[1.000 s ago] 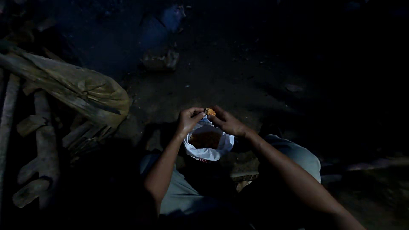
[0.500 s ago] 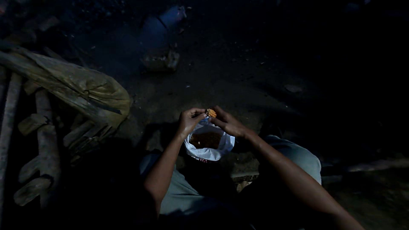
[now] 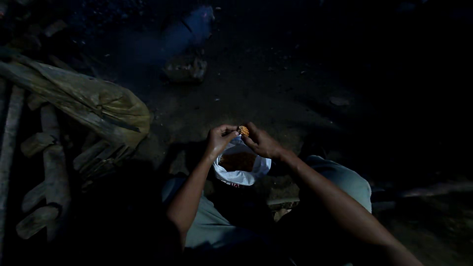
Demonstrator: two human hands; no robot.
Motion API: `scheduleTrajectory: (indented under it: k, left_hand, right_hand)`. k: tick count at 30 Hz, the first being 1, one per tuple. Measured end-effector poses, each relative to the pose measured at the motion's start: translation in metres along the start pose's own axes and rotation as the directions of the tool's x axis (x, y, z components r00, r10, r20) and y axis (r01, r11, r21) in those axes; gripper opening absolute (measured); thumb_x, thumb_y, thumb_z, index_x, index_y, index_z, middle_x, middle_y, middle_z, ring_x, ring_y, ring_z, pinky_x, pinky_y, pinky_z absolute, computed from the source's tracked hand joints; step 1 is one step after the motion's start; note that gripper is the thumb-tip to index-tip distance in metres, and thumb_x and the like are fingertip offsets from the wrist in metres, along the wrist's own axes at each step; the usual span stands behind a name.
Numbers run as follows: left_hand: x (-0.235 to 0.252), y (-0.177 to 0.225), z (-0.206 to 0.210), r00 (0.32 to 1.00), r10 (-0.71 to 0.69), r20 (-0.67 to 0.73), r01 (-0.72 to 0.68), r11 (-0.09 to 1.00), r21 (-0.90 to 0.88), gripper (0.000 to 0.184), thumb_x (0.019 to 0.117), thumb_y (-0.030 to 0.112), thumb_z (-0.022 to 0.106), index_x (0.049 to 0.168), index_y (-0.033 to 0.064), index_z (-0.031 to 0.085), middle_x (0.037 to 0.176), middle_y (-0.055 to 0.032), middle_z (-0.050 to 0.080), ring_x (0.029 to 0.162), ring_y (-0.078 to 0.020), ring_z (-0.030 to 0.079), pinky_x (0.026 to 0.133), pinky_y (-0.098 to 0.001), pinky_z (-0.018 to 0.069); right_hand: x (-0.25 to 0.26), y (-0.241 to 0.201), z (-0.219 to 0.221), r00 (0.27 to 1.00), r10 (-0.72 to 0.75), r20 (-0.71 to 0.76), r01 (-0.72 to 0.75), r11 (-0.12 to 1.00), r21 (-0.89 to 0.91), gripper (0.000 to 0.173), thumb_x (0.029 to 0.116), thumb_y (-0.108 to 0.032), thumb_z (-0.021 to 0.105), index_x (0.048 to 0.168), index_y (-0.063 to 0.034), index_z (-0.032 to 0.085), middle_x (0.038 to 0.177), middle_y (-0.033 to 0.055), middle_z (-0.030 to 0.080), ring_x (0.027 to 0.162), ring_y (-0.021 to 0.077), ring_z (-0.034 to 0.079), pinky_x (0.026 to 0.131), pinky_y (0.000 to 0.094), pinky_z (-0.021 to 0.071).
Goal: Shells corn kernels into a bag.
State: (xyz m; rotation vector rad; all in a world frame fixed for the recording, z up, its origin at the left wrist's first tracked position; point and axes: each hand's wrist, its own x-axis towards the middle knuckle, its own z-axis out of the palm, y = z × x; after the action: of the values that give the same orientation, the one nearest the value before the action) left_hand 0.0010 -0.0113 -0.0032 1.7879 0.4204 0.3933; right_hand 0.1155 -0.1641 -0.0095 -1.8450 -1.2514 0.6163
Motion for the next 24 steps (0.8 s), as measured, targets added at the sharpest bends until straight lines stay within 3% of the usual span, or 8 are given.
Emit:
scheduleTrajectory:
  k: [3, 5, 9, 14, 16, 20, 24]
  left_hand:
    - [-0.001, 0.001, 0.000, 1.000, -0.002, 0.000, 0.002, 1.000, -0.001, 0.017, 0.0926, -0.002, 0.069, 0.108, -0.0074, 0.070, 0.097, -0.0126, 0.071, 0.084, -0.0085, 0.067, 0.080, -0.0240, 0.0567]
    - [-0.001, 0.001, 0.001, 1.000, -0.004, 0.002, 0.004, 1.000, -0.004, 0.017, 0.0926, -0.002, 0.069, 0.108, -0.0073, 0.070, 0.098, -0.0125, 0.071, 0.084, -0.0088, 0.067, 0.080, -0.0244, 0.0567]
    - [-0.002, 0.001, 0.002, 1.000, 0.029, 0.011, -0.029, 1.000, -0.003, 0.016, 0.0930, -0.002, 0.068, 0.108, -0.0076, 0.070, 0.097, -0.0127, 0.072, 0.084, -0.0082, 0.067, 0.080, -0.0240, 0.0564]
    - [-0.001, 0.000, 0.002, 0.999, 0.036, -0.005, -0.036, 0.999, 0.014, 0.015, 0.0928, -0.002, 0.069, 0.107, -0.0077, 0.070, 0.098, -0.0126, 0.071, 0.084, -0.0080, 0.066, 0.080, -0.0234, 0.0557]
    - [-0.001, -0.001, 0.002, 0.999, 0.043, -0.008, -0.043, 0.999, 0.010, 0.015, 0.0920, -0.003, 0.069, 0.106, -0.0081, 0.070, 0.099, -0.0132, 0.072, 0.084, -0.0080, 0.066, 0.080, -0.0235, 0.0558]
    - [-0.001, -0.002, 0.002, 0.999, 0.043, 0.004, -0.043, 0.999, -0.001, 0.015, 0.0912, -0.004, 0.070, 0.106, -0.0072, 0.070, 0.097, -0.0116, 0.072, 0.084, -0.0073, 0.067, 0.080, -0.0234, 0.0564]
    - [-0.002, -0.001, 0.002, 0.999, 0.043, 0.005, -0.043, 0.999, 0.020, 0.014, 0.0921, -0.003, 0.069, 0.105, -0.0071, 0.071, 0.096, -0.0118, 0.072, 0.083, -0.0071, 0.065, 0.079, -0.0233, 0.0554]
  right_hand:
    - [-0.001, -0.004, -0.003, 1.000, 0.027, 0.010, -0.028, 0.999, 0.036, 0.037, 0.1049, -0.011, 0.051, 0.138, 0.0046, 0.048, 0.108, 0.0234, 0.064, 0.095, 0.0312, 0.065, 0.087, 0.0490, 0.0524]
    - [-0.001, 0.004, -0.002, 0.999, -0.036, -0.021, 0.037, 0.996, 0.078, 0.037, 0.1028, -0.013, 0.052, 0.135, 0.0045, 0.051, 0.109, 0.0220, 0.065, 0.097, 0.0284, 0.065, 0.087, 0.0470, 0.0526]
    - [0.000, 0.010, 0.000, 0.999, -0.013, -0.045, 0.018, 0.995, 0.101, 0.040, 0.1084, -0.030, 0.049, 0.133, 0.0011, 0.054, 0.109, 0.0187, 0.066, 0.099, 0.0253, 0.065, 0.091, 0.0467, 0.0518]
    - [0.000, 0.003, 0.002, 0.999, 0.003, -0.037, -0.001, 0.999, 0.051, 0.035, 0.1080, -0.022, 0.051, 0.133, 0.0036, 0.052, 0.105, 0.0197, 0.065, 0.093, 0.0260, 0.065, 0.087, 0.0452, 0.0530]
    - [0.000, 0.002, 0.002, 0.999, -0.002, -0.034, 0.003, 1.000, 0.031, 0.035, 0.1070, -0.017, 0.050, 0.134, 0.0055, 0.051, 0.107, 0.0229, 0.064, 0.095, 0.0306, 0.066, 0.088, 0.0489, 0.0527]
    - [-0.001, 0.008, 0.004, 0.996, -0.041, -0.076, 0.045, 0.997, 0.059, 0.037, 0.1032, -0.023, 0.057, 0.129, 0.0033, 0.055, 0.100, 0.0182, 0.066, 0.086, 0.0247, 0.066, 0.079, 0.0446, 0.0544]
    - [0.000, 0.013, 0.004, 0.995, -0.070, -0.073, 0.073, 0.997, 0.036, 0.040, 0.1086, -0.028, 0.044, 0.129, 0.0042, 0.055, 0.109, 0.0209, 0.065, 0.100, 0.0296, 0.066, 0.090, 0.0503, 0.0518]
